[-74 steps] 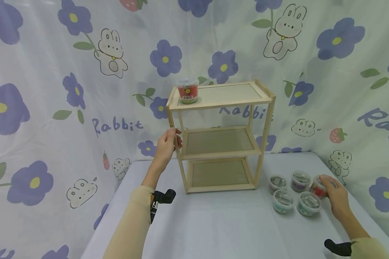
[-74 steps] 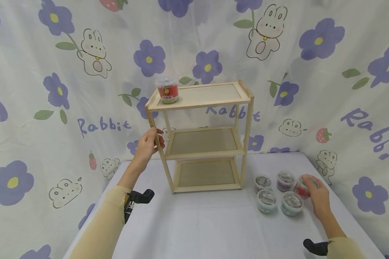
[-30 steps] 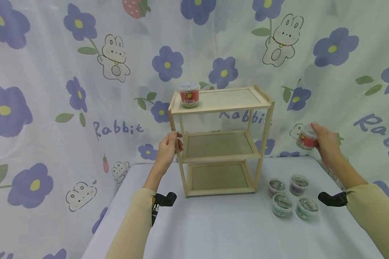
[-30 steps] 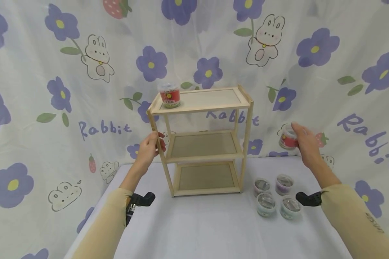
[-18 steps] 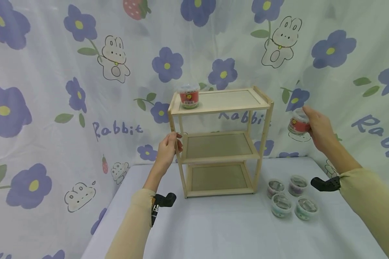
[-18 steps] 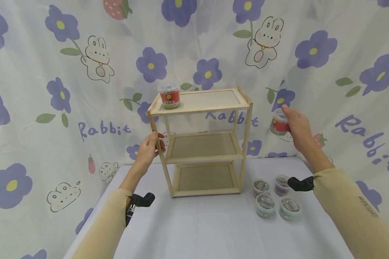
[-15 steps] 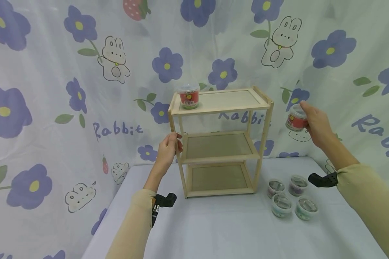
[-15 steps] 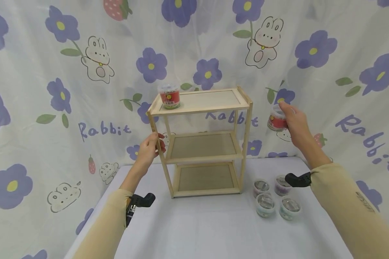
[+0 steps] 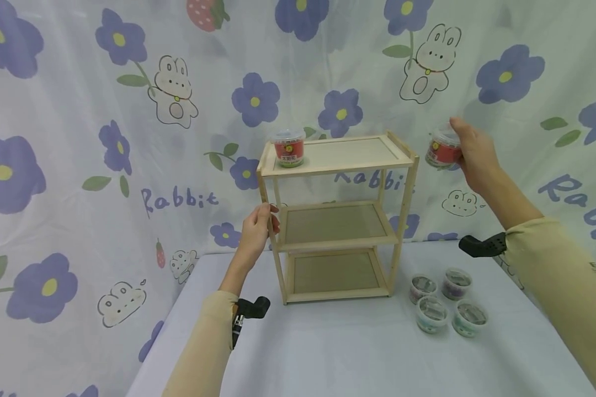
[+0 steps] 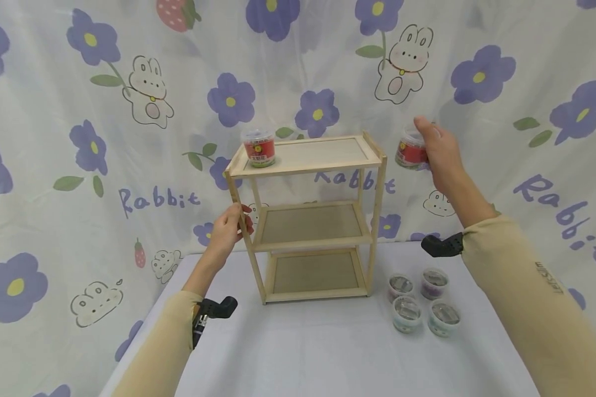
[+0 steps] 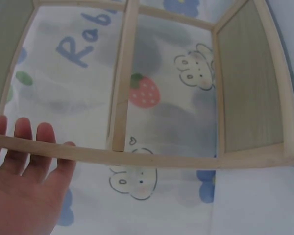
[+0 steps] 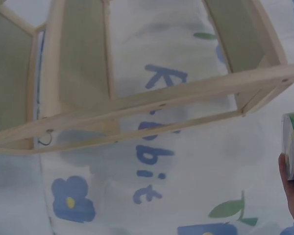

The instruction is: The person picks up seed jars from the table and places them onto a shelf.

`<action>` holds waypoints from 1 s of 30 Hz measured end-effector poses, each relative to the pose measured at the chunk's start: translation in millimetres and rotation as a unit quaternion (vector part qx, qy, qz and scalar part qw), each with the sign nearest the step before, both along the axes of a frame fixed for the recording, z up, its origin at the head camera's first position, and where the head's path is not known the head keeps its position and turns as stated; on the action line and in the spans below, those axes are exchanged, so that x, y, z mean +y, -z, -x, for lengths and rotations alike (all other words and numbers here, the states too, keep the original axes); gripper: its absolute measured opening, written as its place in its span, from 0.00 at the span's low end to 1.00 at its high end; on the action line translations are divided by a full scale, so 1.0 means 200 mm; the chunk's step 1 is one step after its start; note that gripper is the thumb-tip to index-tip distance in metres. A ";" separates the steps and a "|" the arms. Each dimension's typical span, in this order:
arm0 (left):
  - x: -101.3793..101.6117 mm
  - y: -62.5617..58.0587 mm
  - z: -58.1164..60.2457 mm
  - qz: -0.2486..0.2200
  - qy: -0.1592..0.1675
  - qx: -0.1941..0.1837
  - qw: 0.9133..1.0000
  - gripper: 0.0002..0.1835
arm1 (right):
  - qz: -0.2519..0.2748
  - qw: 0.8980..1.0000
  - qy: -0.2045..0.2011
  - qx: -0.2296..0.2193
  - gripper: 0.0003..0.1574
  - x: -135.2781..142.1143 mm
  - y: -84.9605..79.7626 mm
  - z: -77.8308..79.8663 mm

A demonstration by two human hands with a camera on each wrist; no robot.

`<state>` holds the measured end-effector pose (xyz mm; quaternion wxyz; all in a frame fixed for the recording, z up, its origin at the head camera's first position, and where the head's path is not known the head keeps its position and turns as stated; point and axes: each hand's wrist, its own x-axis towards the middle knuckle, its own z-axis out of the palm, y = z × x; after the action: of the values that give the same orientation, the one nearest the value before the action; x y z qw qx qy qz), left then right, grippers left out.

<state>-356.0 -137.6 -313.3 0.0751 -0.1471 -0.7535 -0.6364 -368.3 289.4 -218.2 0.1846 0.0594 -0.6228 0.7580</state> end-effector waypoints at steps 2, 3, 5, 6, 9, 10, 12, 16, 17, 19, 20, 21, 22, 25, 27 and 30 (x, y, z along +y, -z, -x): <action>0.00 0.00 0.00 0.002 0.001 -0.001 1.000 0.22 | -0.003 1.000 0.003 0.005 0.45 -0.02 -0.04 0.01; 0.00 0.01 0.01 0.002 0.001 -0.002 1.000 0.22 | -0.009 1.000 0.005 0.005 0.45 -0.04 -0.06 0.01; -0.01 0.04 0.04 -0.003 0.004 -0.004 1.000 0.23 | -0.017 1.000 0.007 0.007 0.45 -0.07 -0.09 0.01; -0.01 0.05 0.06 -0.004 0.004 -0.004 1.000 0.24 | -0.020 1.000 0.006 0.010 0.46 -0.08 -0.11 0.01; -0.03 0.10 0.11 -0.007 0.000 0.000 1.000 0.25 | -0.022 1.000 0.004 0.009 0.45 -0.12 -0.15 0.02; -0.03 0.11 0.12 -0.005 -0.002 0.003 1.000 0.25 | -0.018 1.000 0.002 0.008 0.45 -0.14 -0.16 0.02; -0.03 0.12 0.12 0.000 -0.008 0.009 1.000 0.26 | -0.017 1.000 -0.001 0.008 0.44 -0.16 -0.18 0.03; -0.03 0.13 0.13 0.007 -0.016 0.018 1.000 0.27 | -0.017 1.000 -0.003 0.006 0.44 -0.20 -0.22 0.04; -0.03 0.13 0.13 0.008 -0.018 0.019 1.000 0.27 | -0.018 1.000 -0.003 0.007 0.44 -0.21 -0.23 0.04; -0.02 0.13 0.13 0.008 -0.020 0.021 1.000 0.27 | -0.015 1.000 -0.004 0.008 0.44 -0.24 -0.25 0.05; -0.02 0.13 0.12 0.006 -0.020 0.022 1.000 0.27 | -0.015 1.000 -0.003 0.009 0.43 -0.25 -0.25 0.05; -0.02 0.13 0.12 0.005 -0.021 0.023 1.000 0.27 | -0.015 1.000 -0.002 0.011 0.43 -0.26 -0.26 0.06; -0.02 0.12 0.12 0.004 -0.021 0.024 0.999 0.27 | -0.013 1.000 0.000 0.014 0.42 -0.27 -0.27 0.06; -0.02 0.12 0.13 0.000 -0.022 0.025 0.999 0.27 | -0.023 1.000 0.006 0.016 0.41 -0.30 -0.27 0.08; -0.02 0.12 0.13 0.004 -0.021 0.023 1.000 0.27 | -0.031 0.999 0.007 0.014 0.40 -0.32 -0.27 0.10; -0.03 0.12 0.13 0.003 -0.017 0.013 1.000 0.25 | -0.064 0.998 0.009 0.006 0.40 -0.36 -0.25 0.11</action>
<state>-382.4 -142.7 -337.1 0.0947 -0.1428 -0.7569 -0.6307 -389.7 218.3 -168.0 0.1912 0.0700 -0.6697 0.7142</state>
